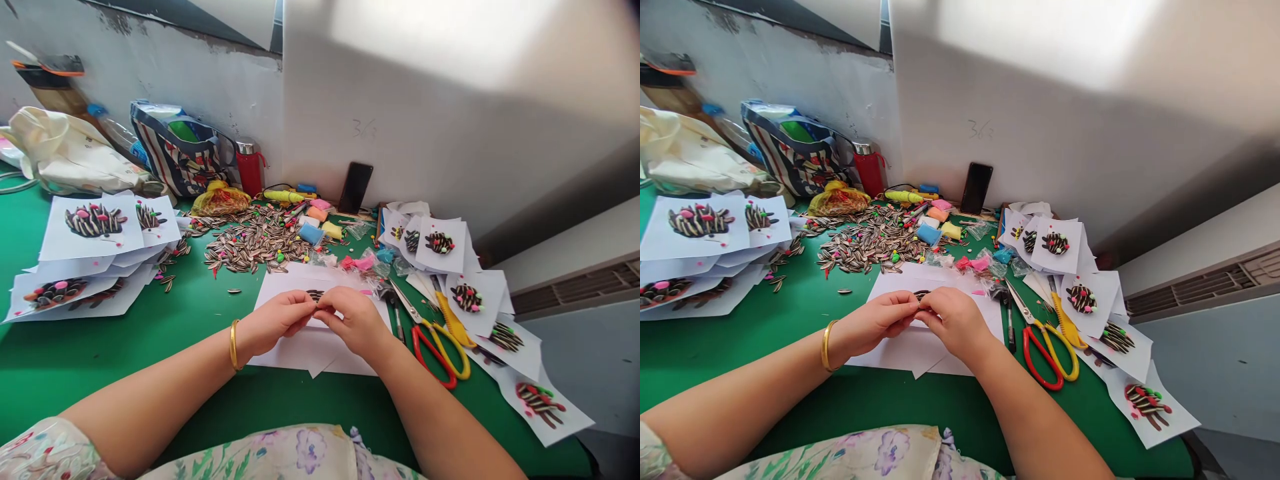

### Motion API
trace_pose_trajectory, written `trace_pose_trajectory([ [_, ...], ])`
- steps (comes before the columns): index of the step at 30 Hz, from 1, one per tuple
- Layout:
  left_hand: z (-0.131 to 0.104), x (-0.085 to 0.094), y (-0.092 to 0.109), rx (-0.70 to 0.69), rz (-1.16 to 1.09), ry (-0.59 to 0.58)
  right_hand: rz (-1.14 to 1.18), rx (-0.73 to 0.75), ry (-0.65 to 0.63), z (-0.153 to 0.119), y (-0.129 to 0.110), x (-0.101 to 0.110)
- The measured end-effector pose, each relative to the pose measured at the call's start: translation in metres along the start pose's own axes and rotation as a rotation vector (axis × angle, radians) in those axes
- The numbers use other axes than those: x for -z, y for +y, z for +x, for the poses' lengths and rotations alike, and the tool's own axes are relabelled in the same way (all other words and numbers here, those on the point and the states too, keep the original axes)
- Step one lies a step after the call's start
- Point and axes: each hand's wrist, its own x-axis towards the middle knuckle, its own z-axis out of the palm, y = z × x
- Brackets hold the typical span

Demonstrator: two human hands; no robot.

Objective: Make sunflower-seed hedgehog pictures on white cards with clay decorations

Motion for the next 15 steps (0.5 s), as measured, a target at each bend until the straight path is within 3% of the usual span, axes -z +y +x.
trace_pose_trajectory([
  [4,0.000,0.001,0.002,-0.041,0.127,0.023,-0.003,0.002,-0.015,0.002,0.002,0.008],
  [8,0.003,0.009,0.007,-0.141,0.167,0.158,-0.148,-0.215,0.003,0.004,0.014,0.023],
  [11,0.008,0.019,0.010,-0.203,0.067,0.261,-0.237,-0.393,-0.149,0.005,0.025,0.027],
  [15,0.014,0.029,0.010,-0.189,-0.079,0.344,-0.253,-0.452,-0.294,0.005,0.032,0.020],
])
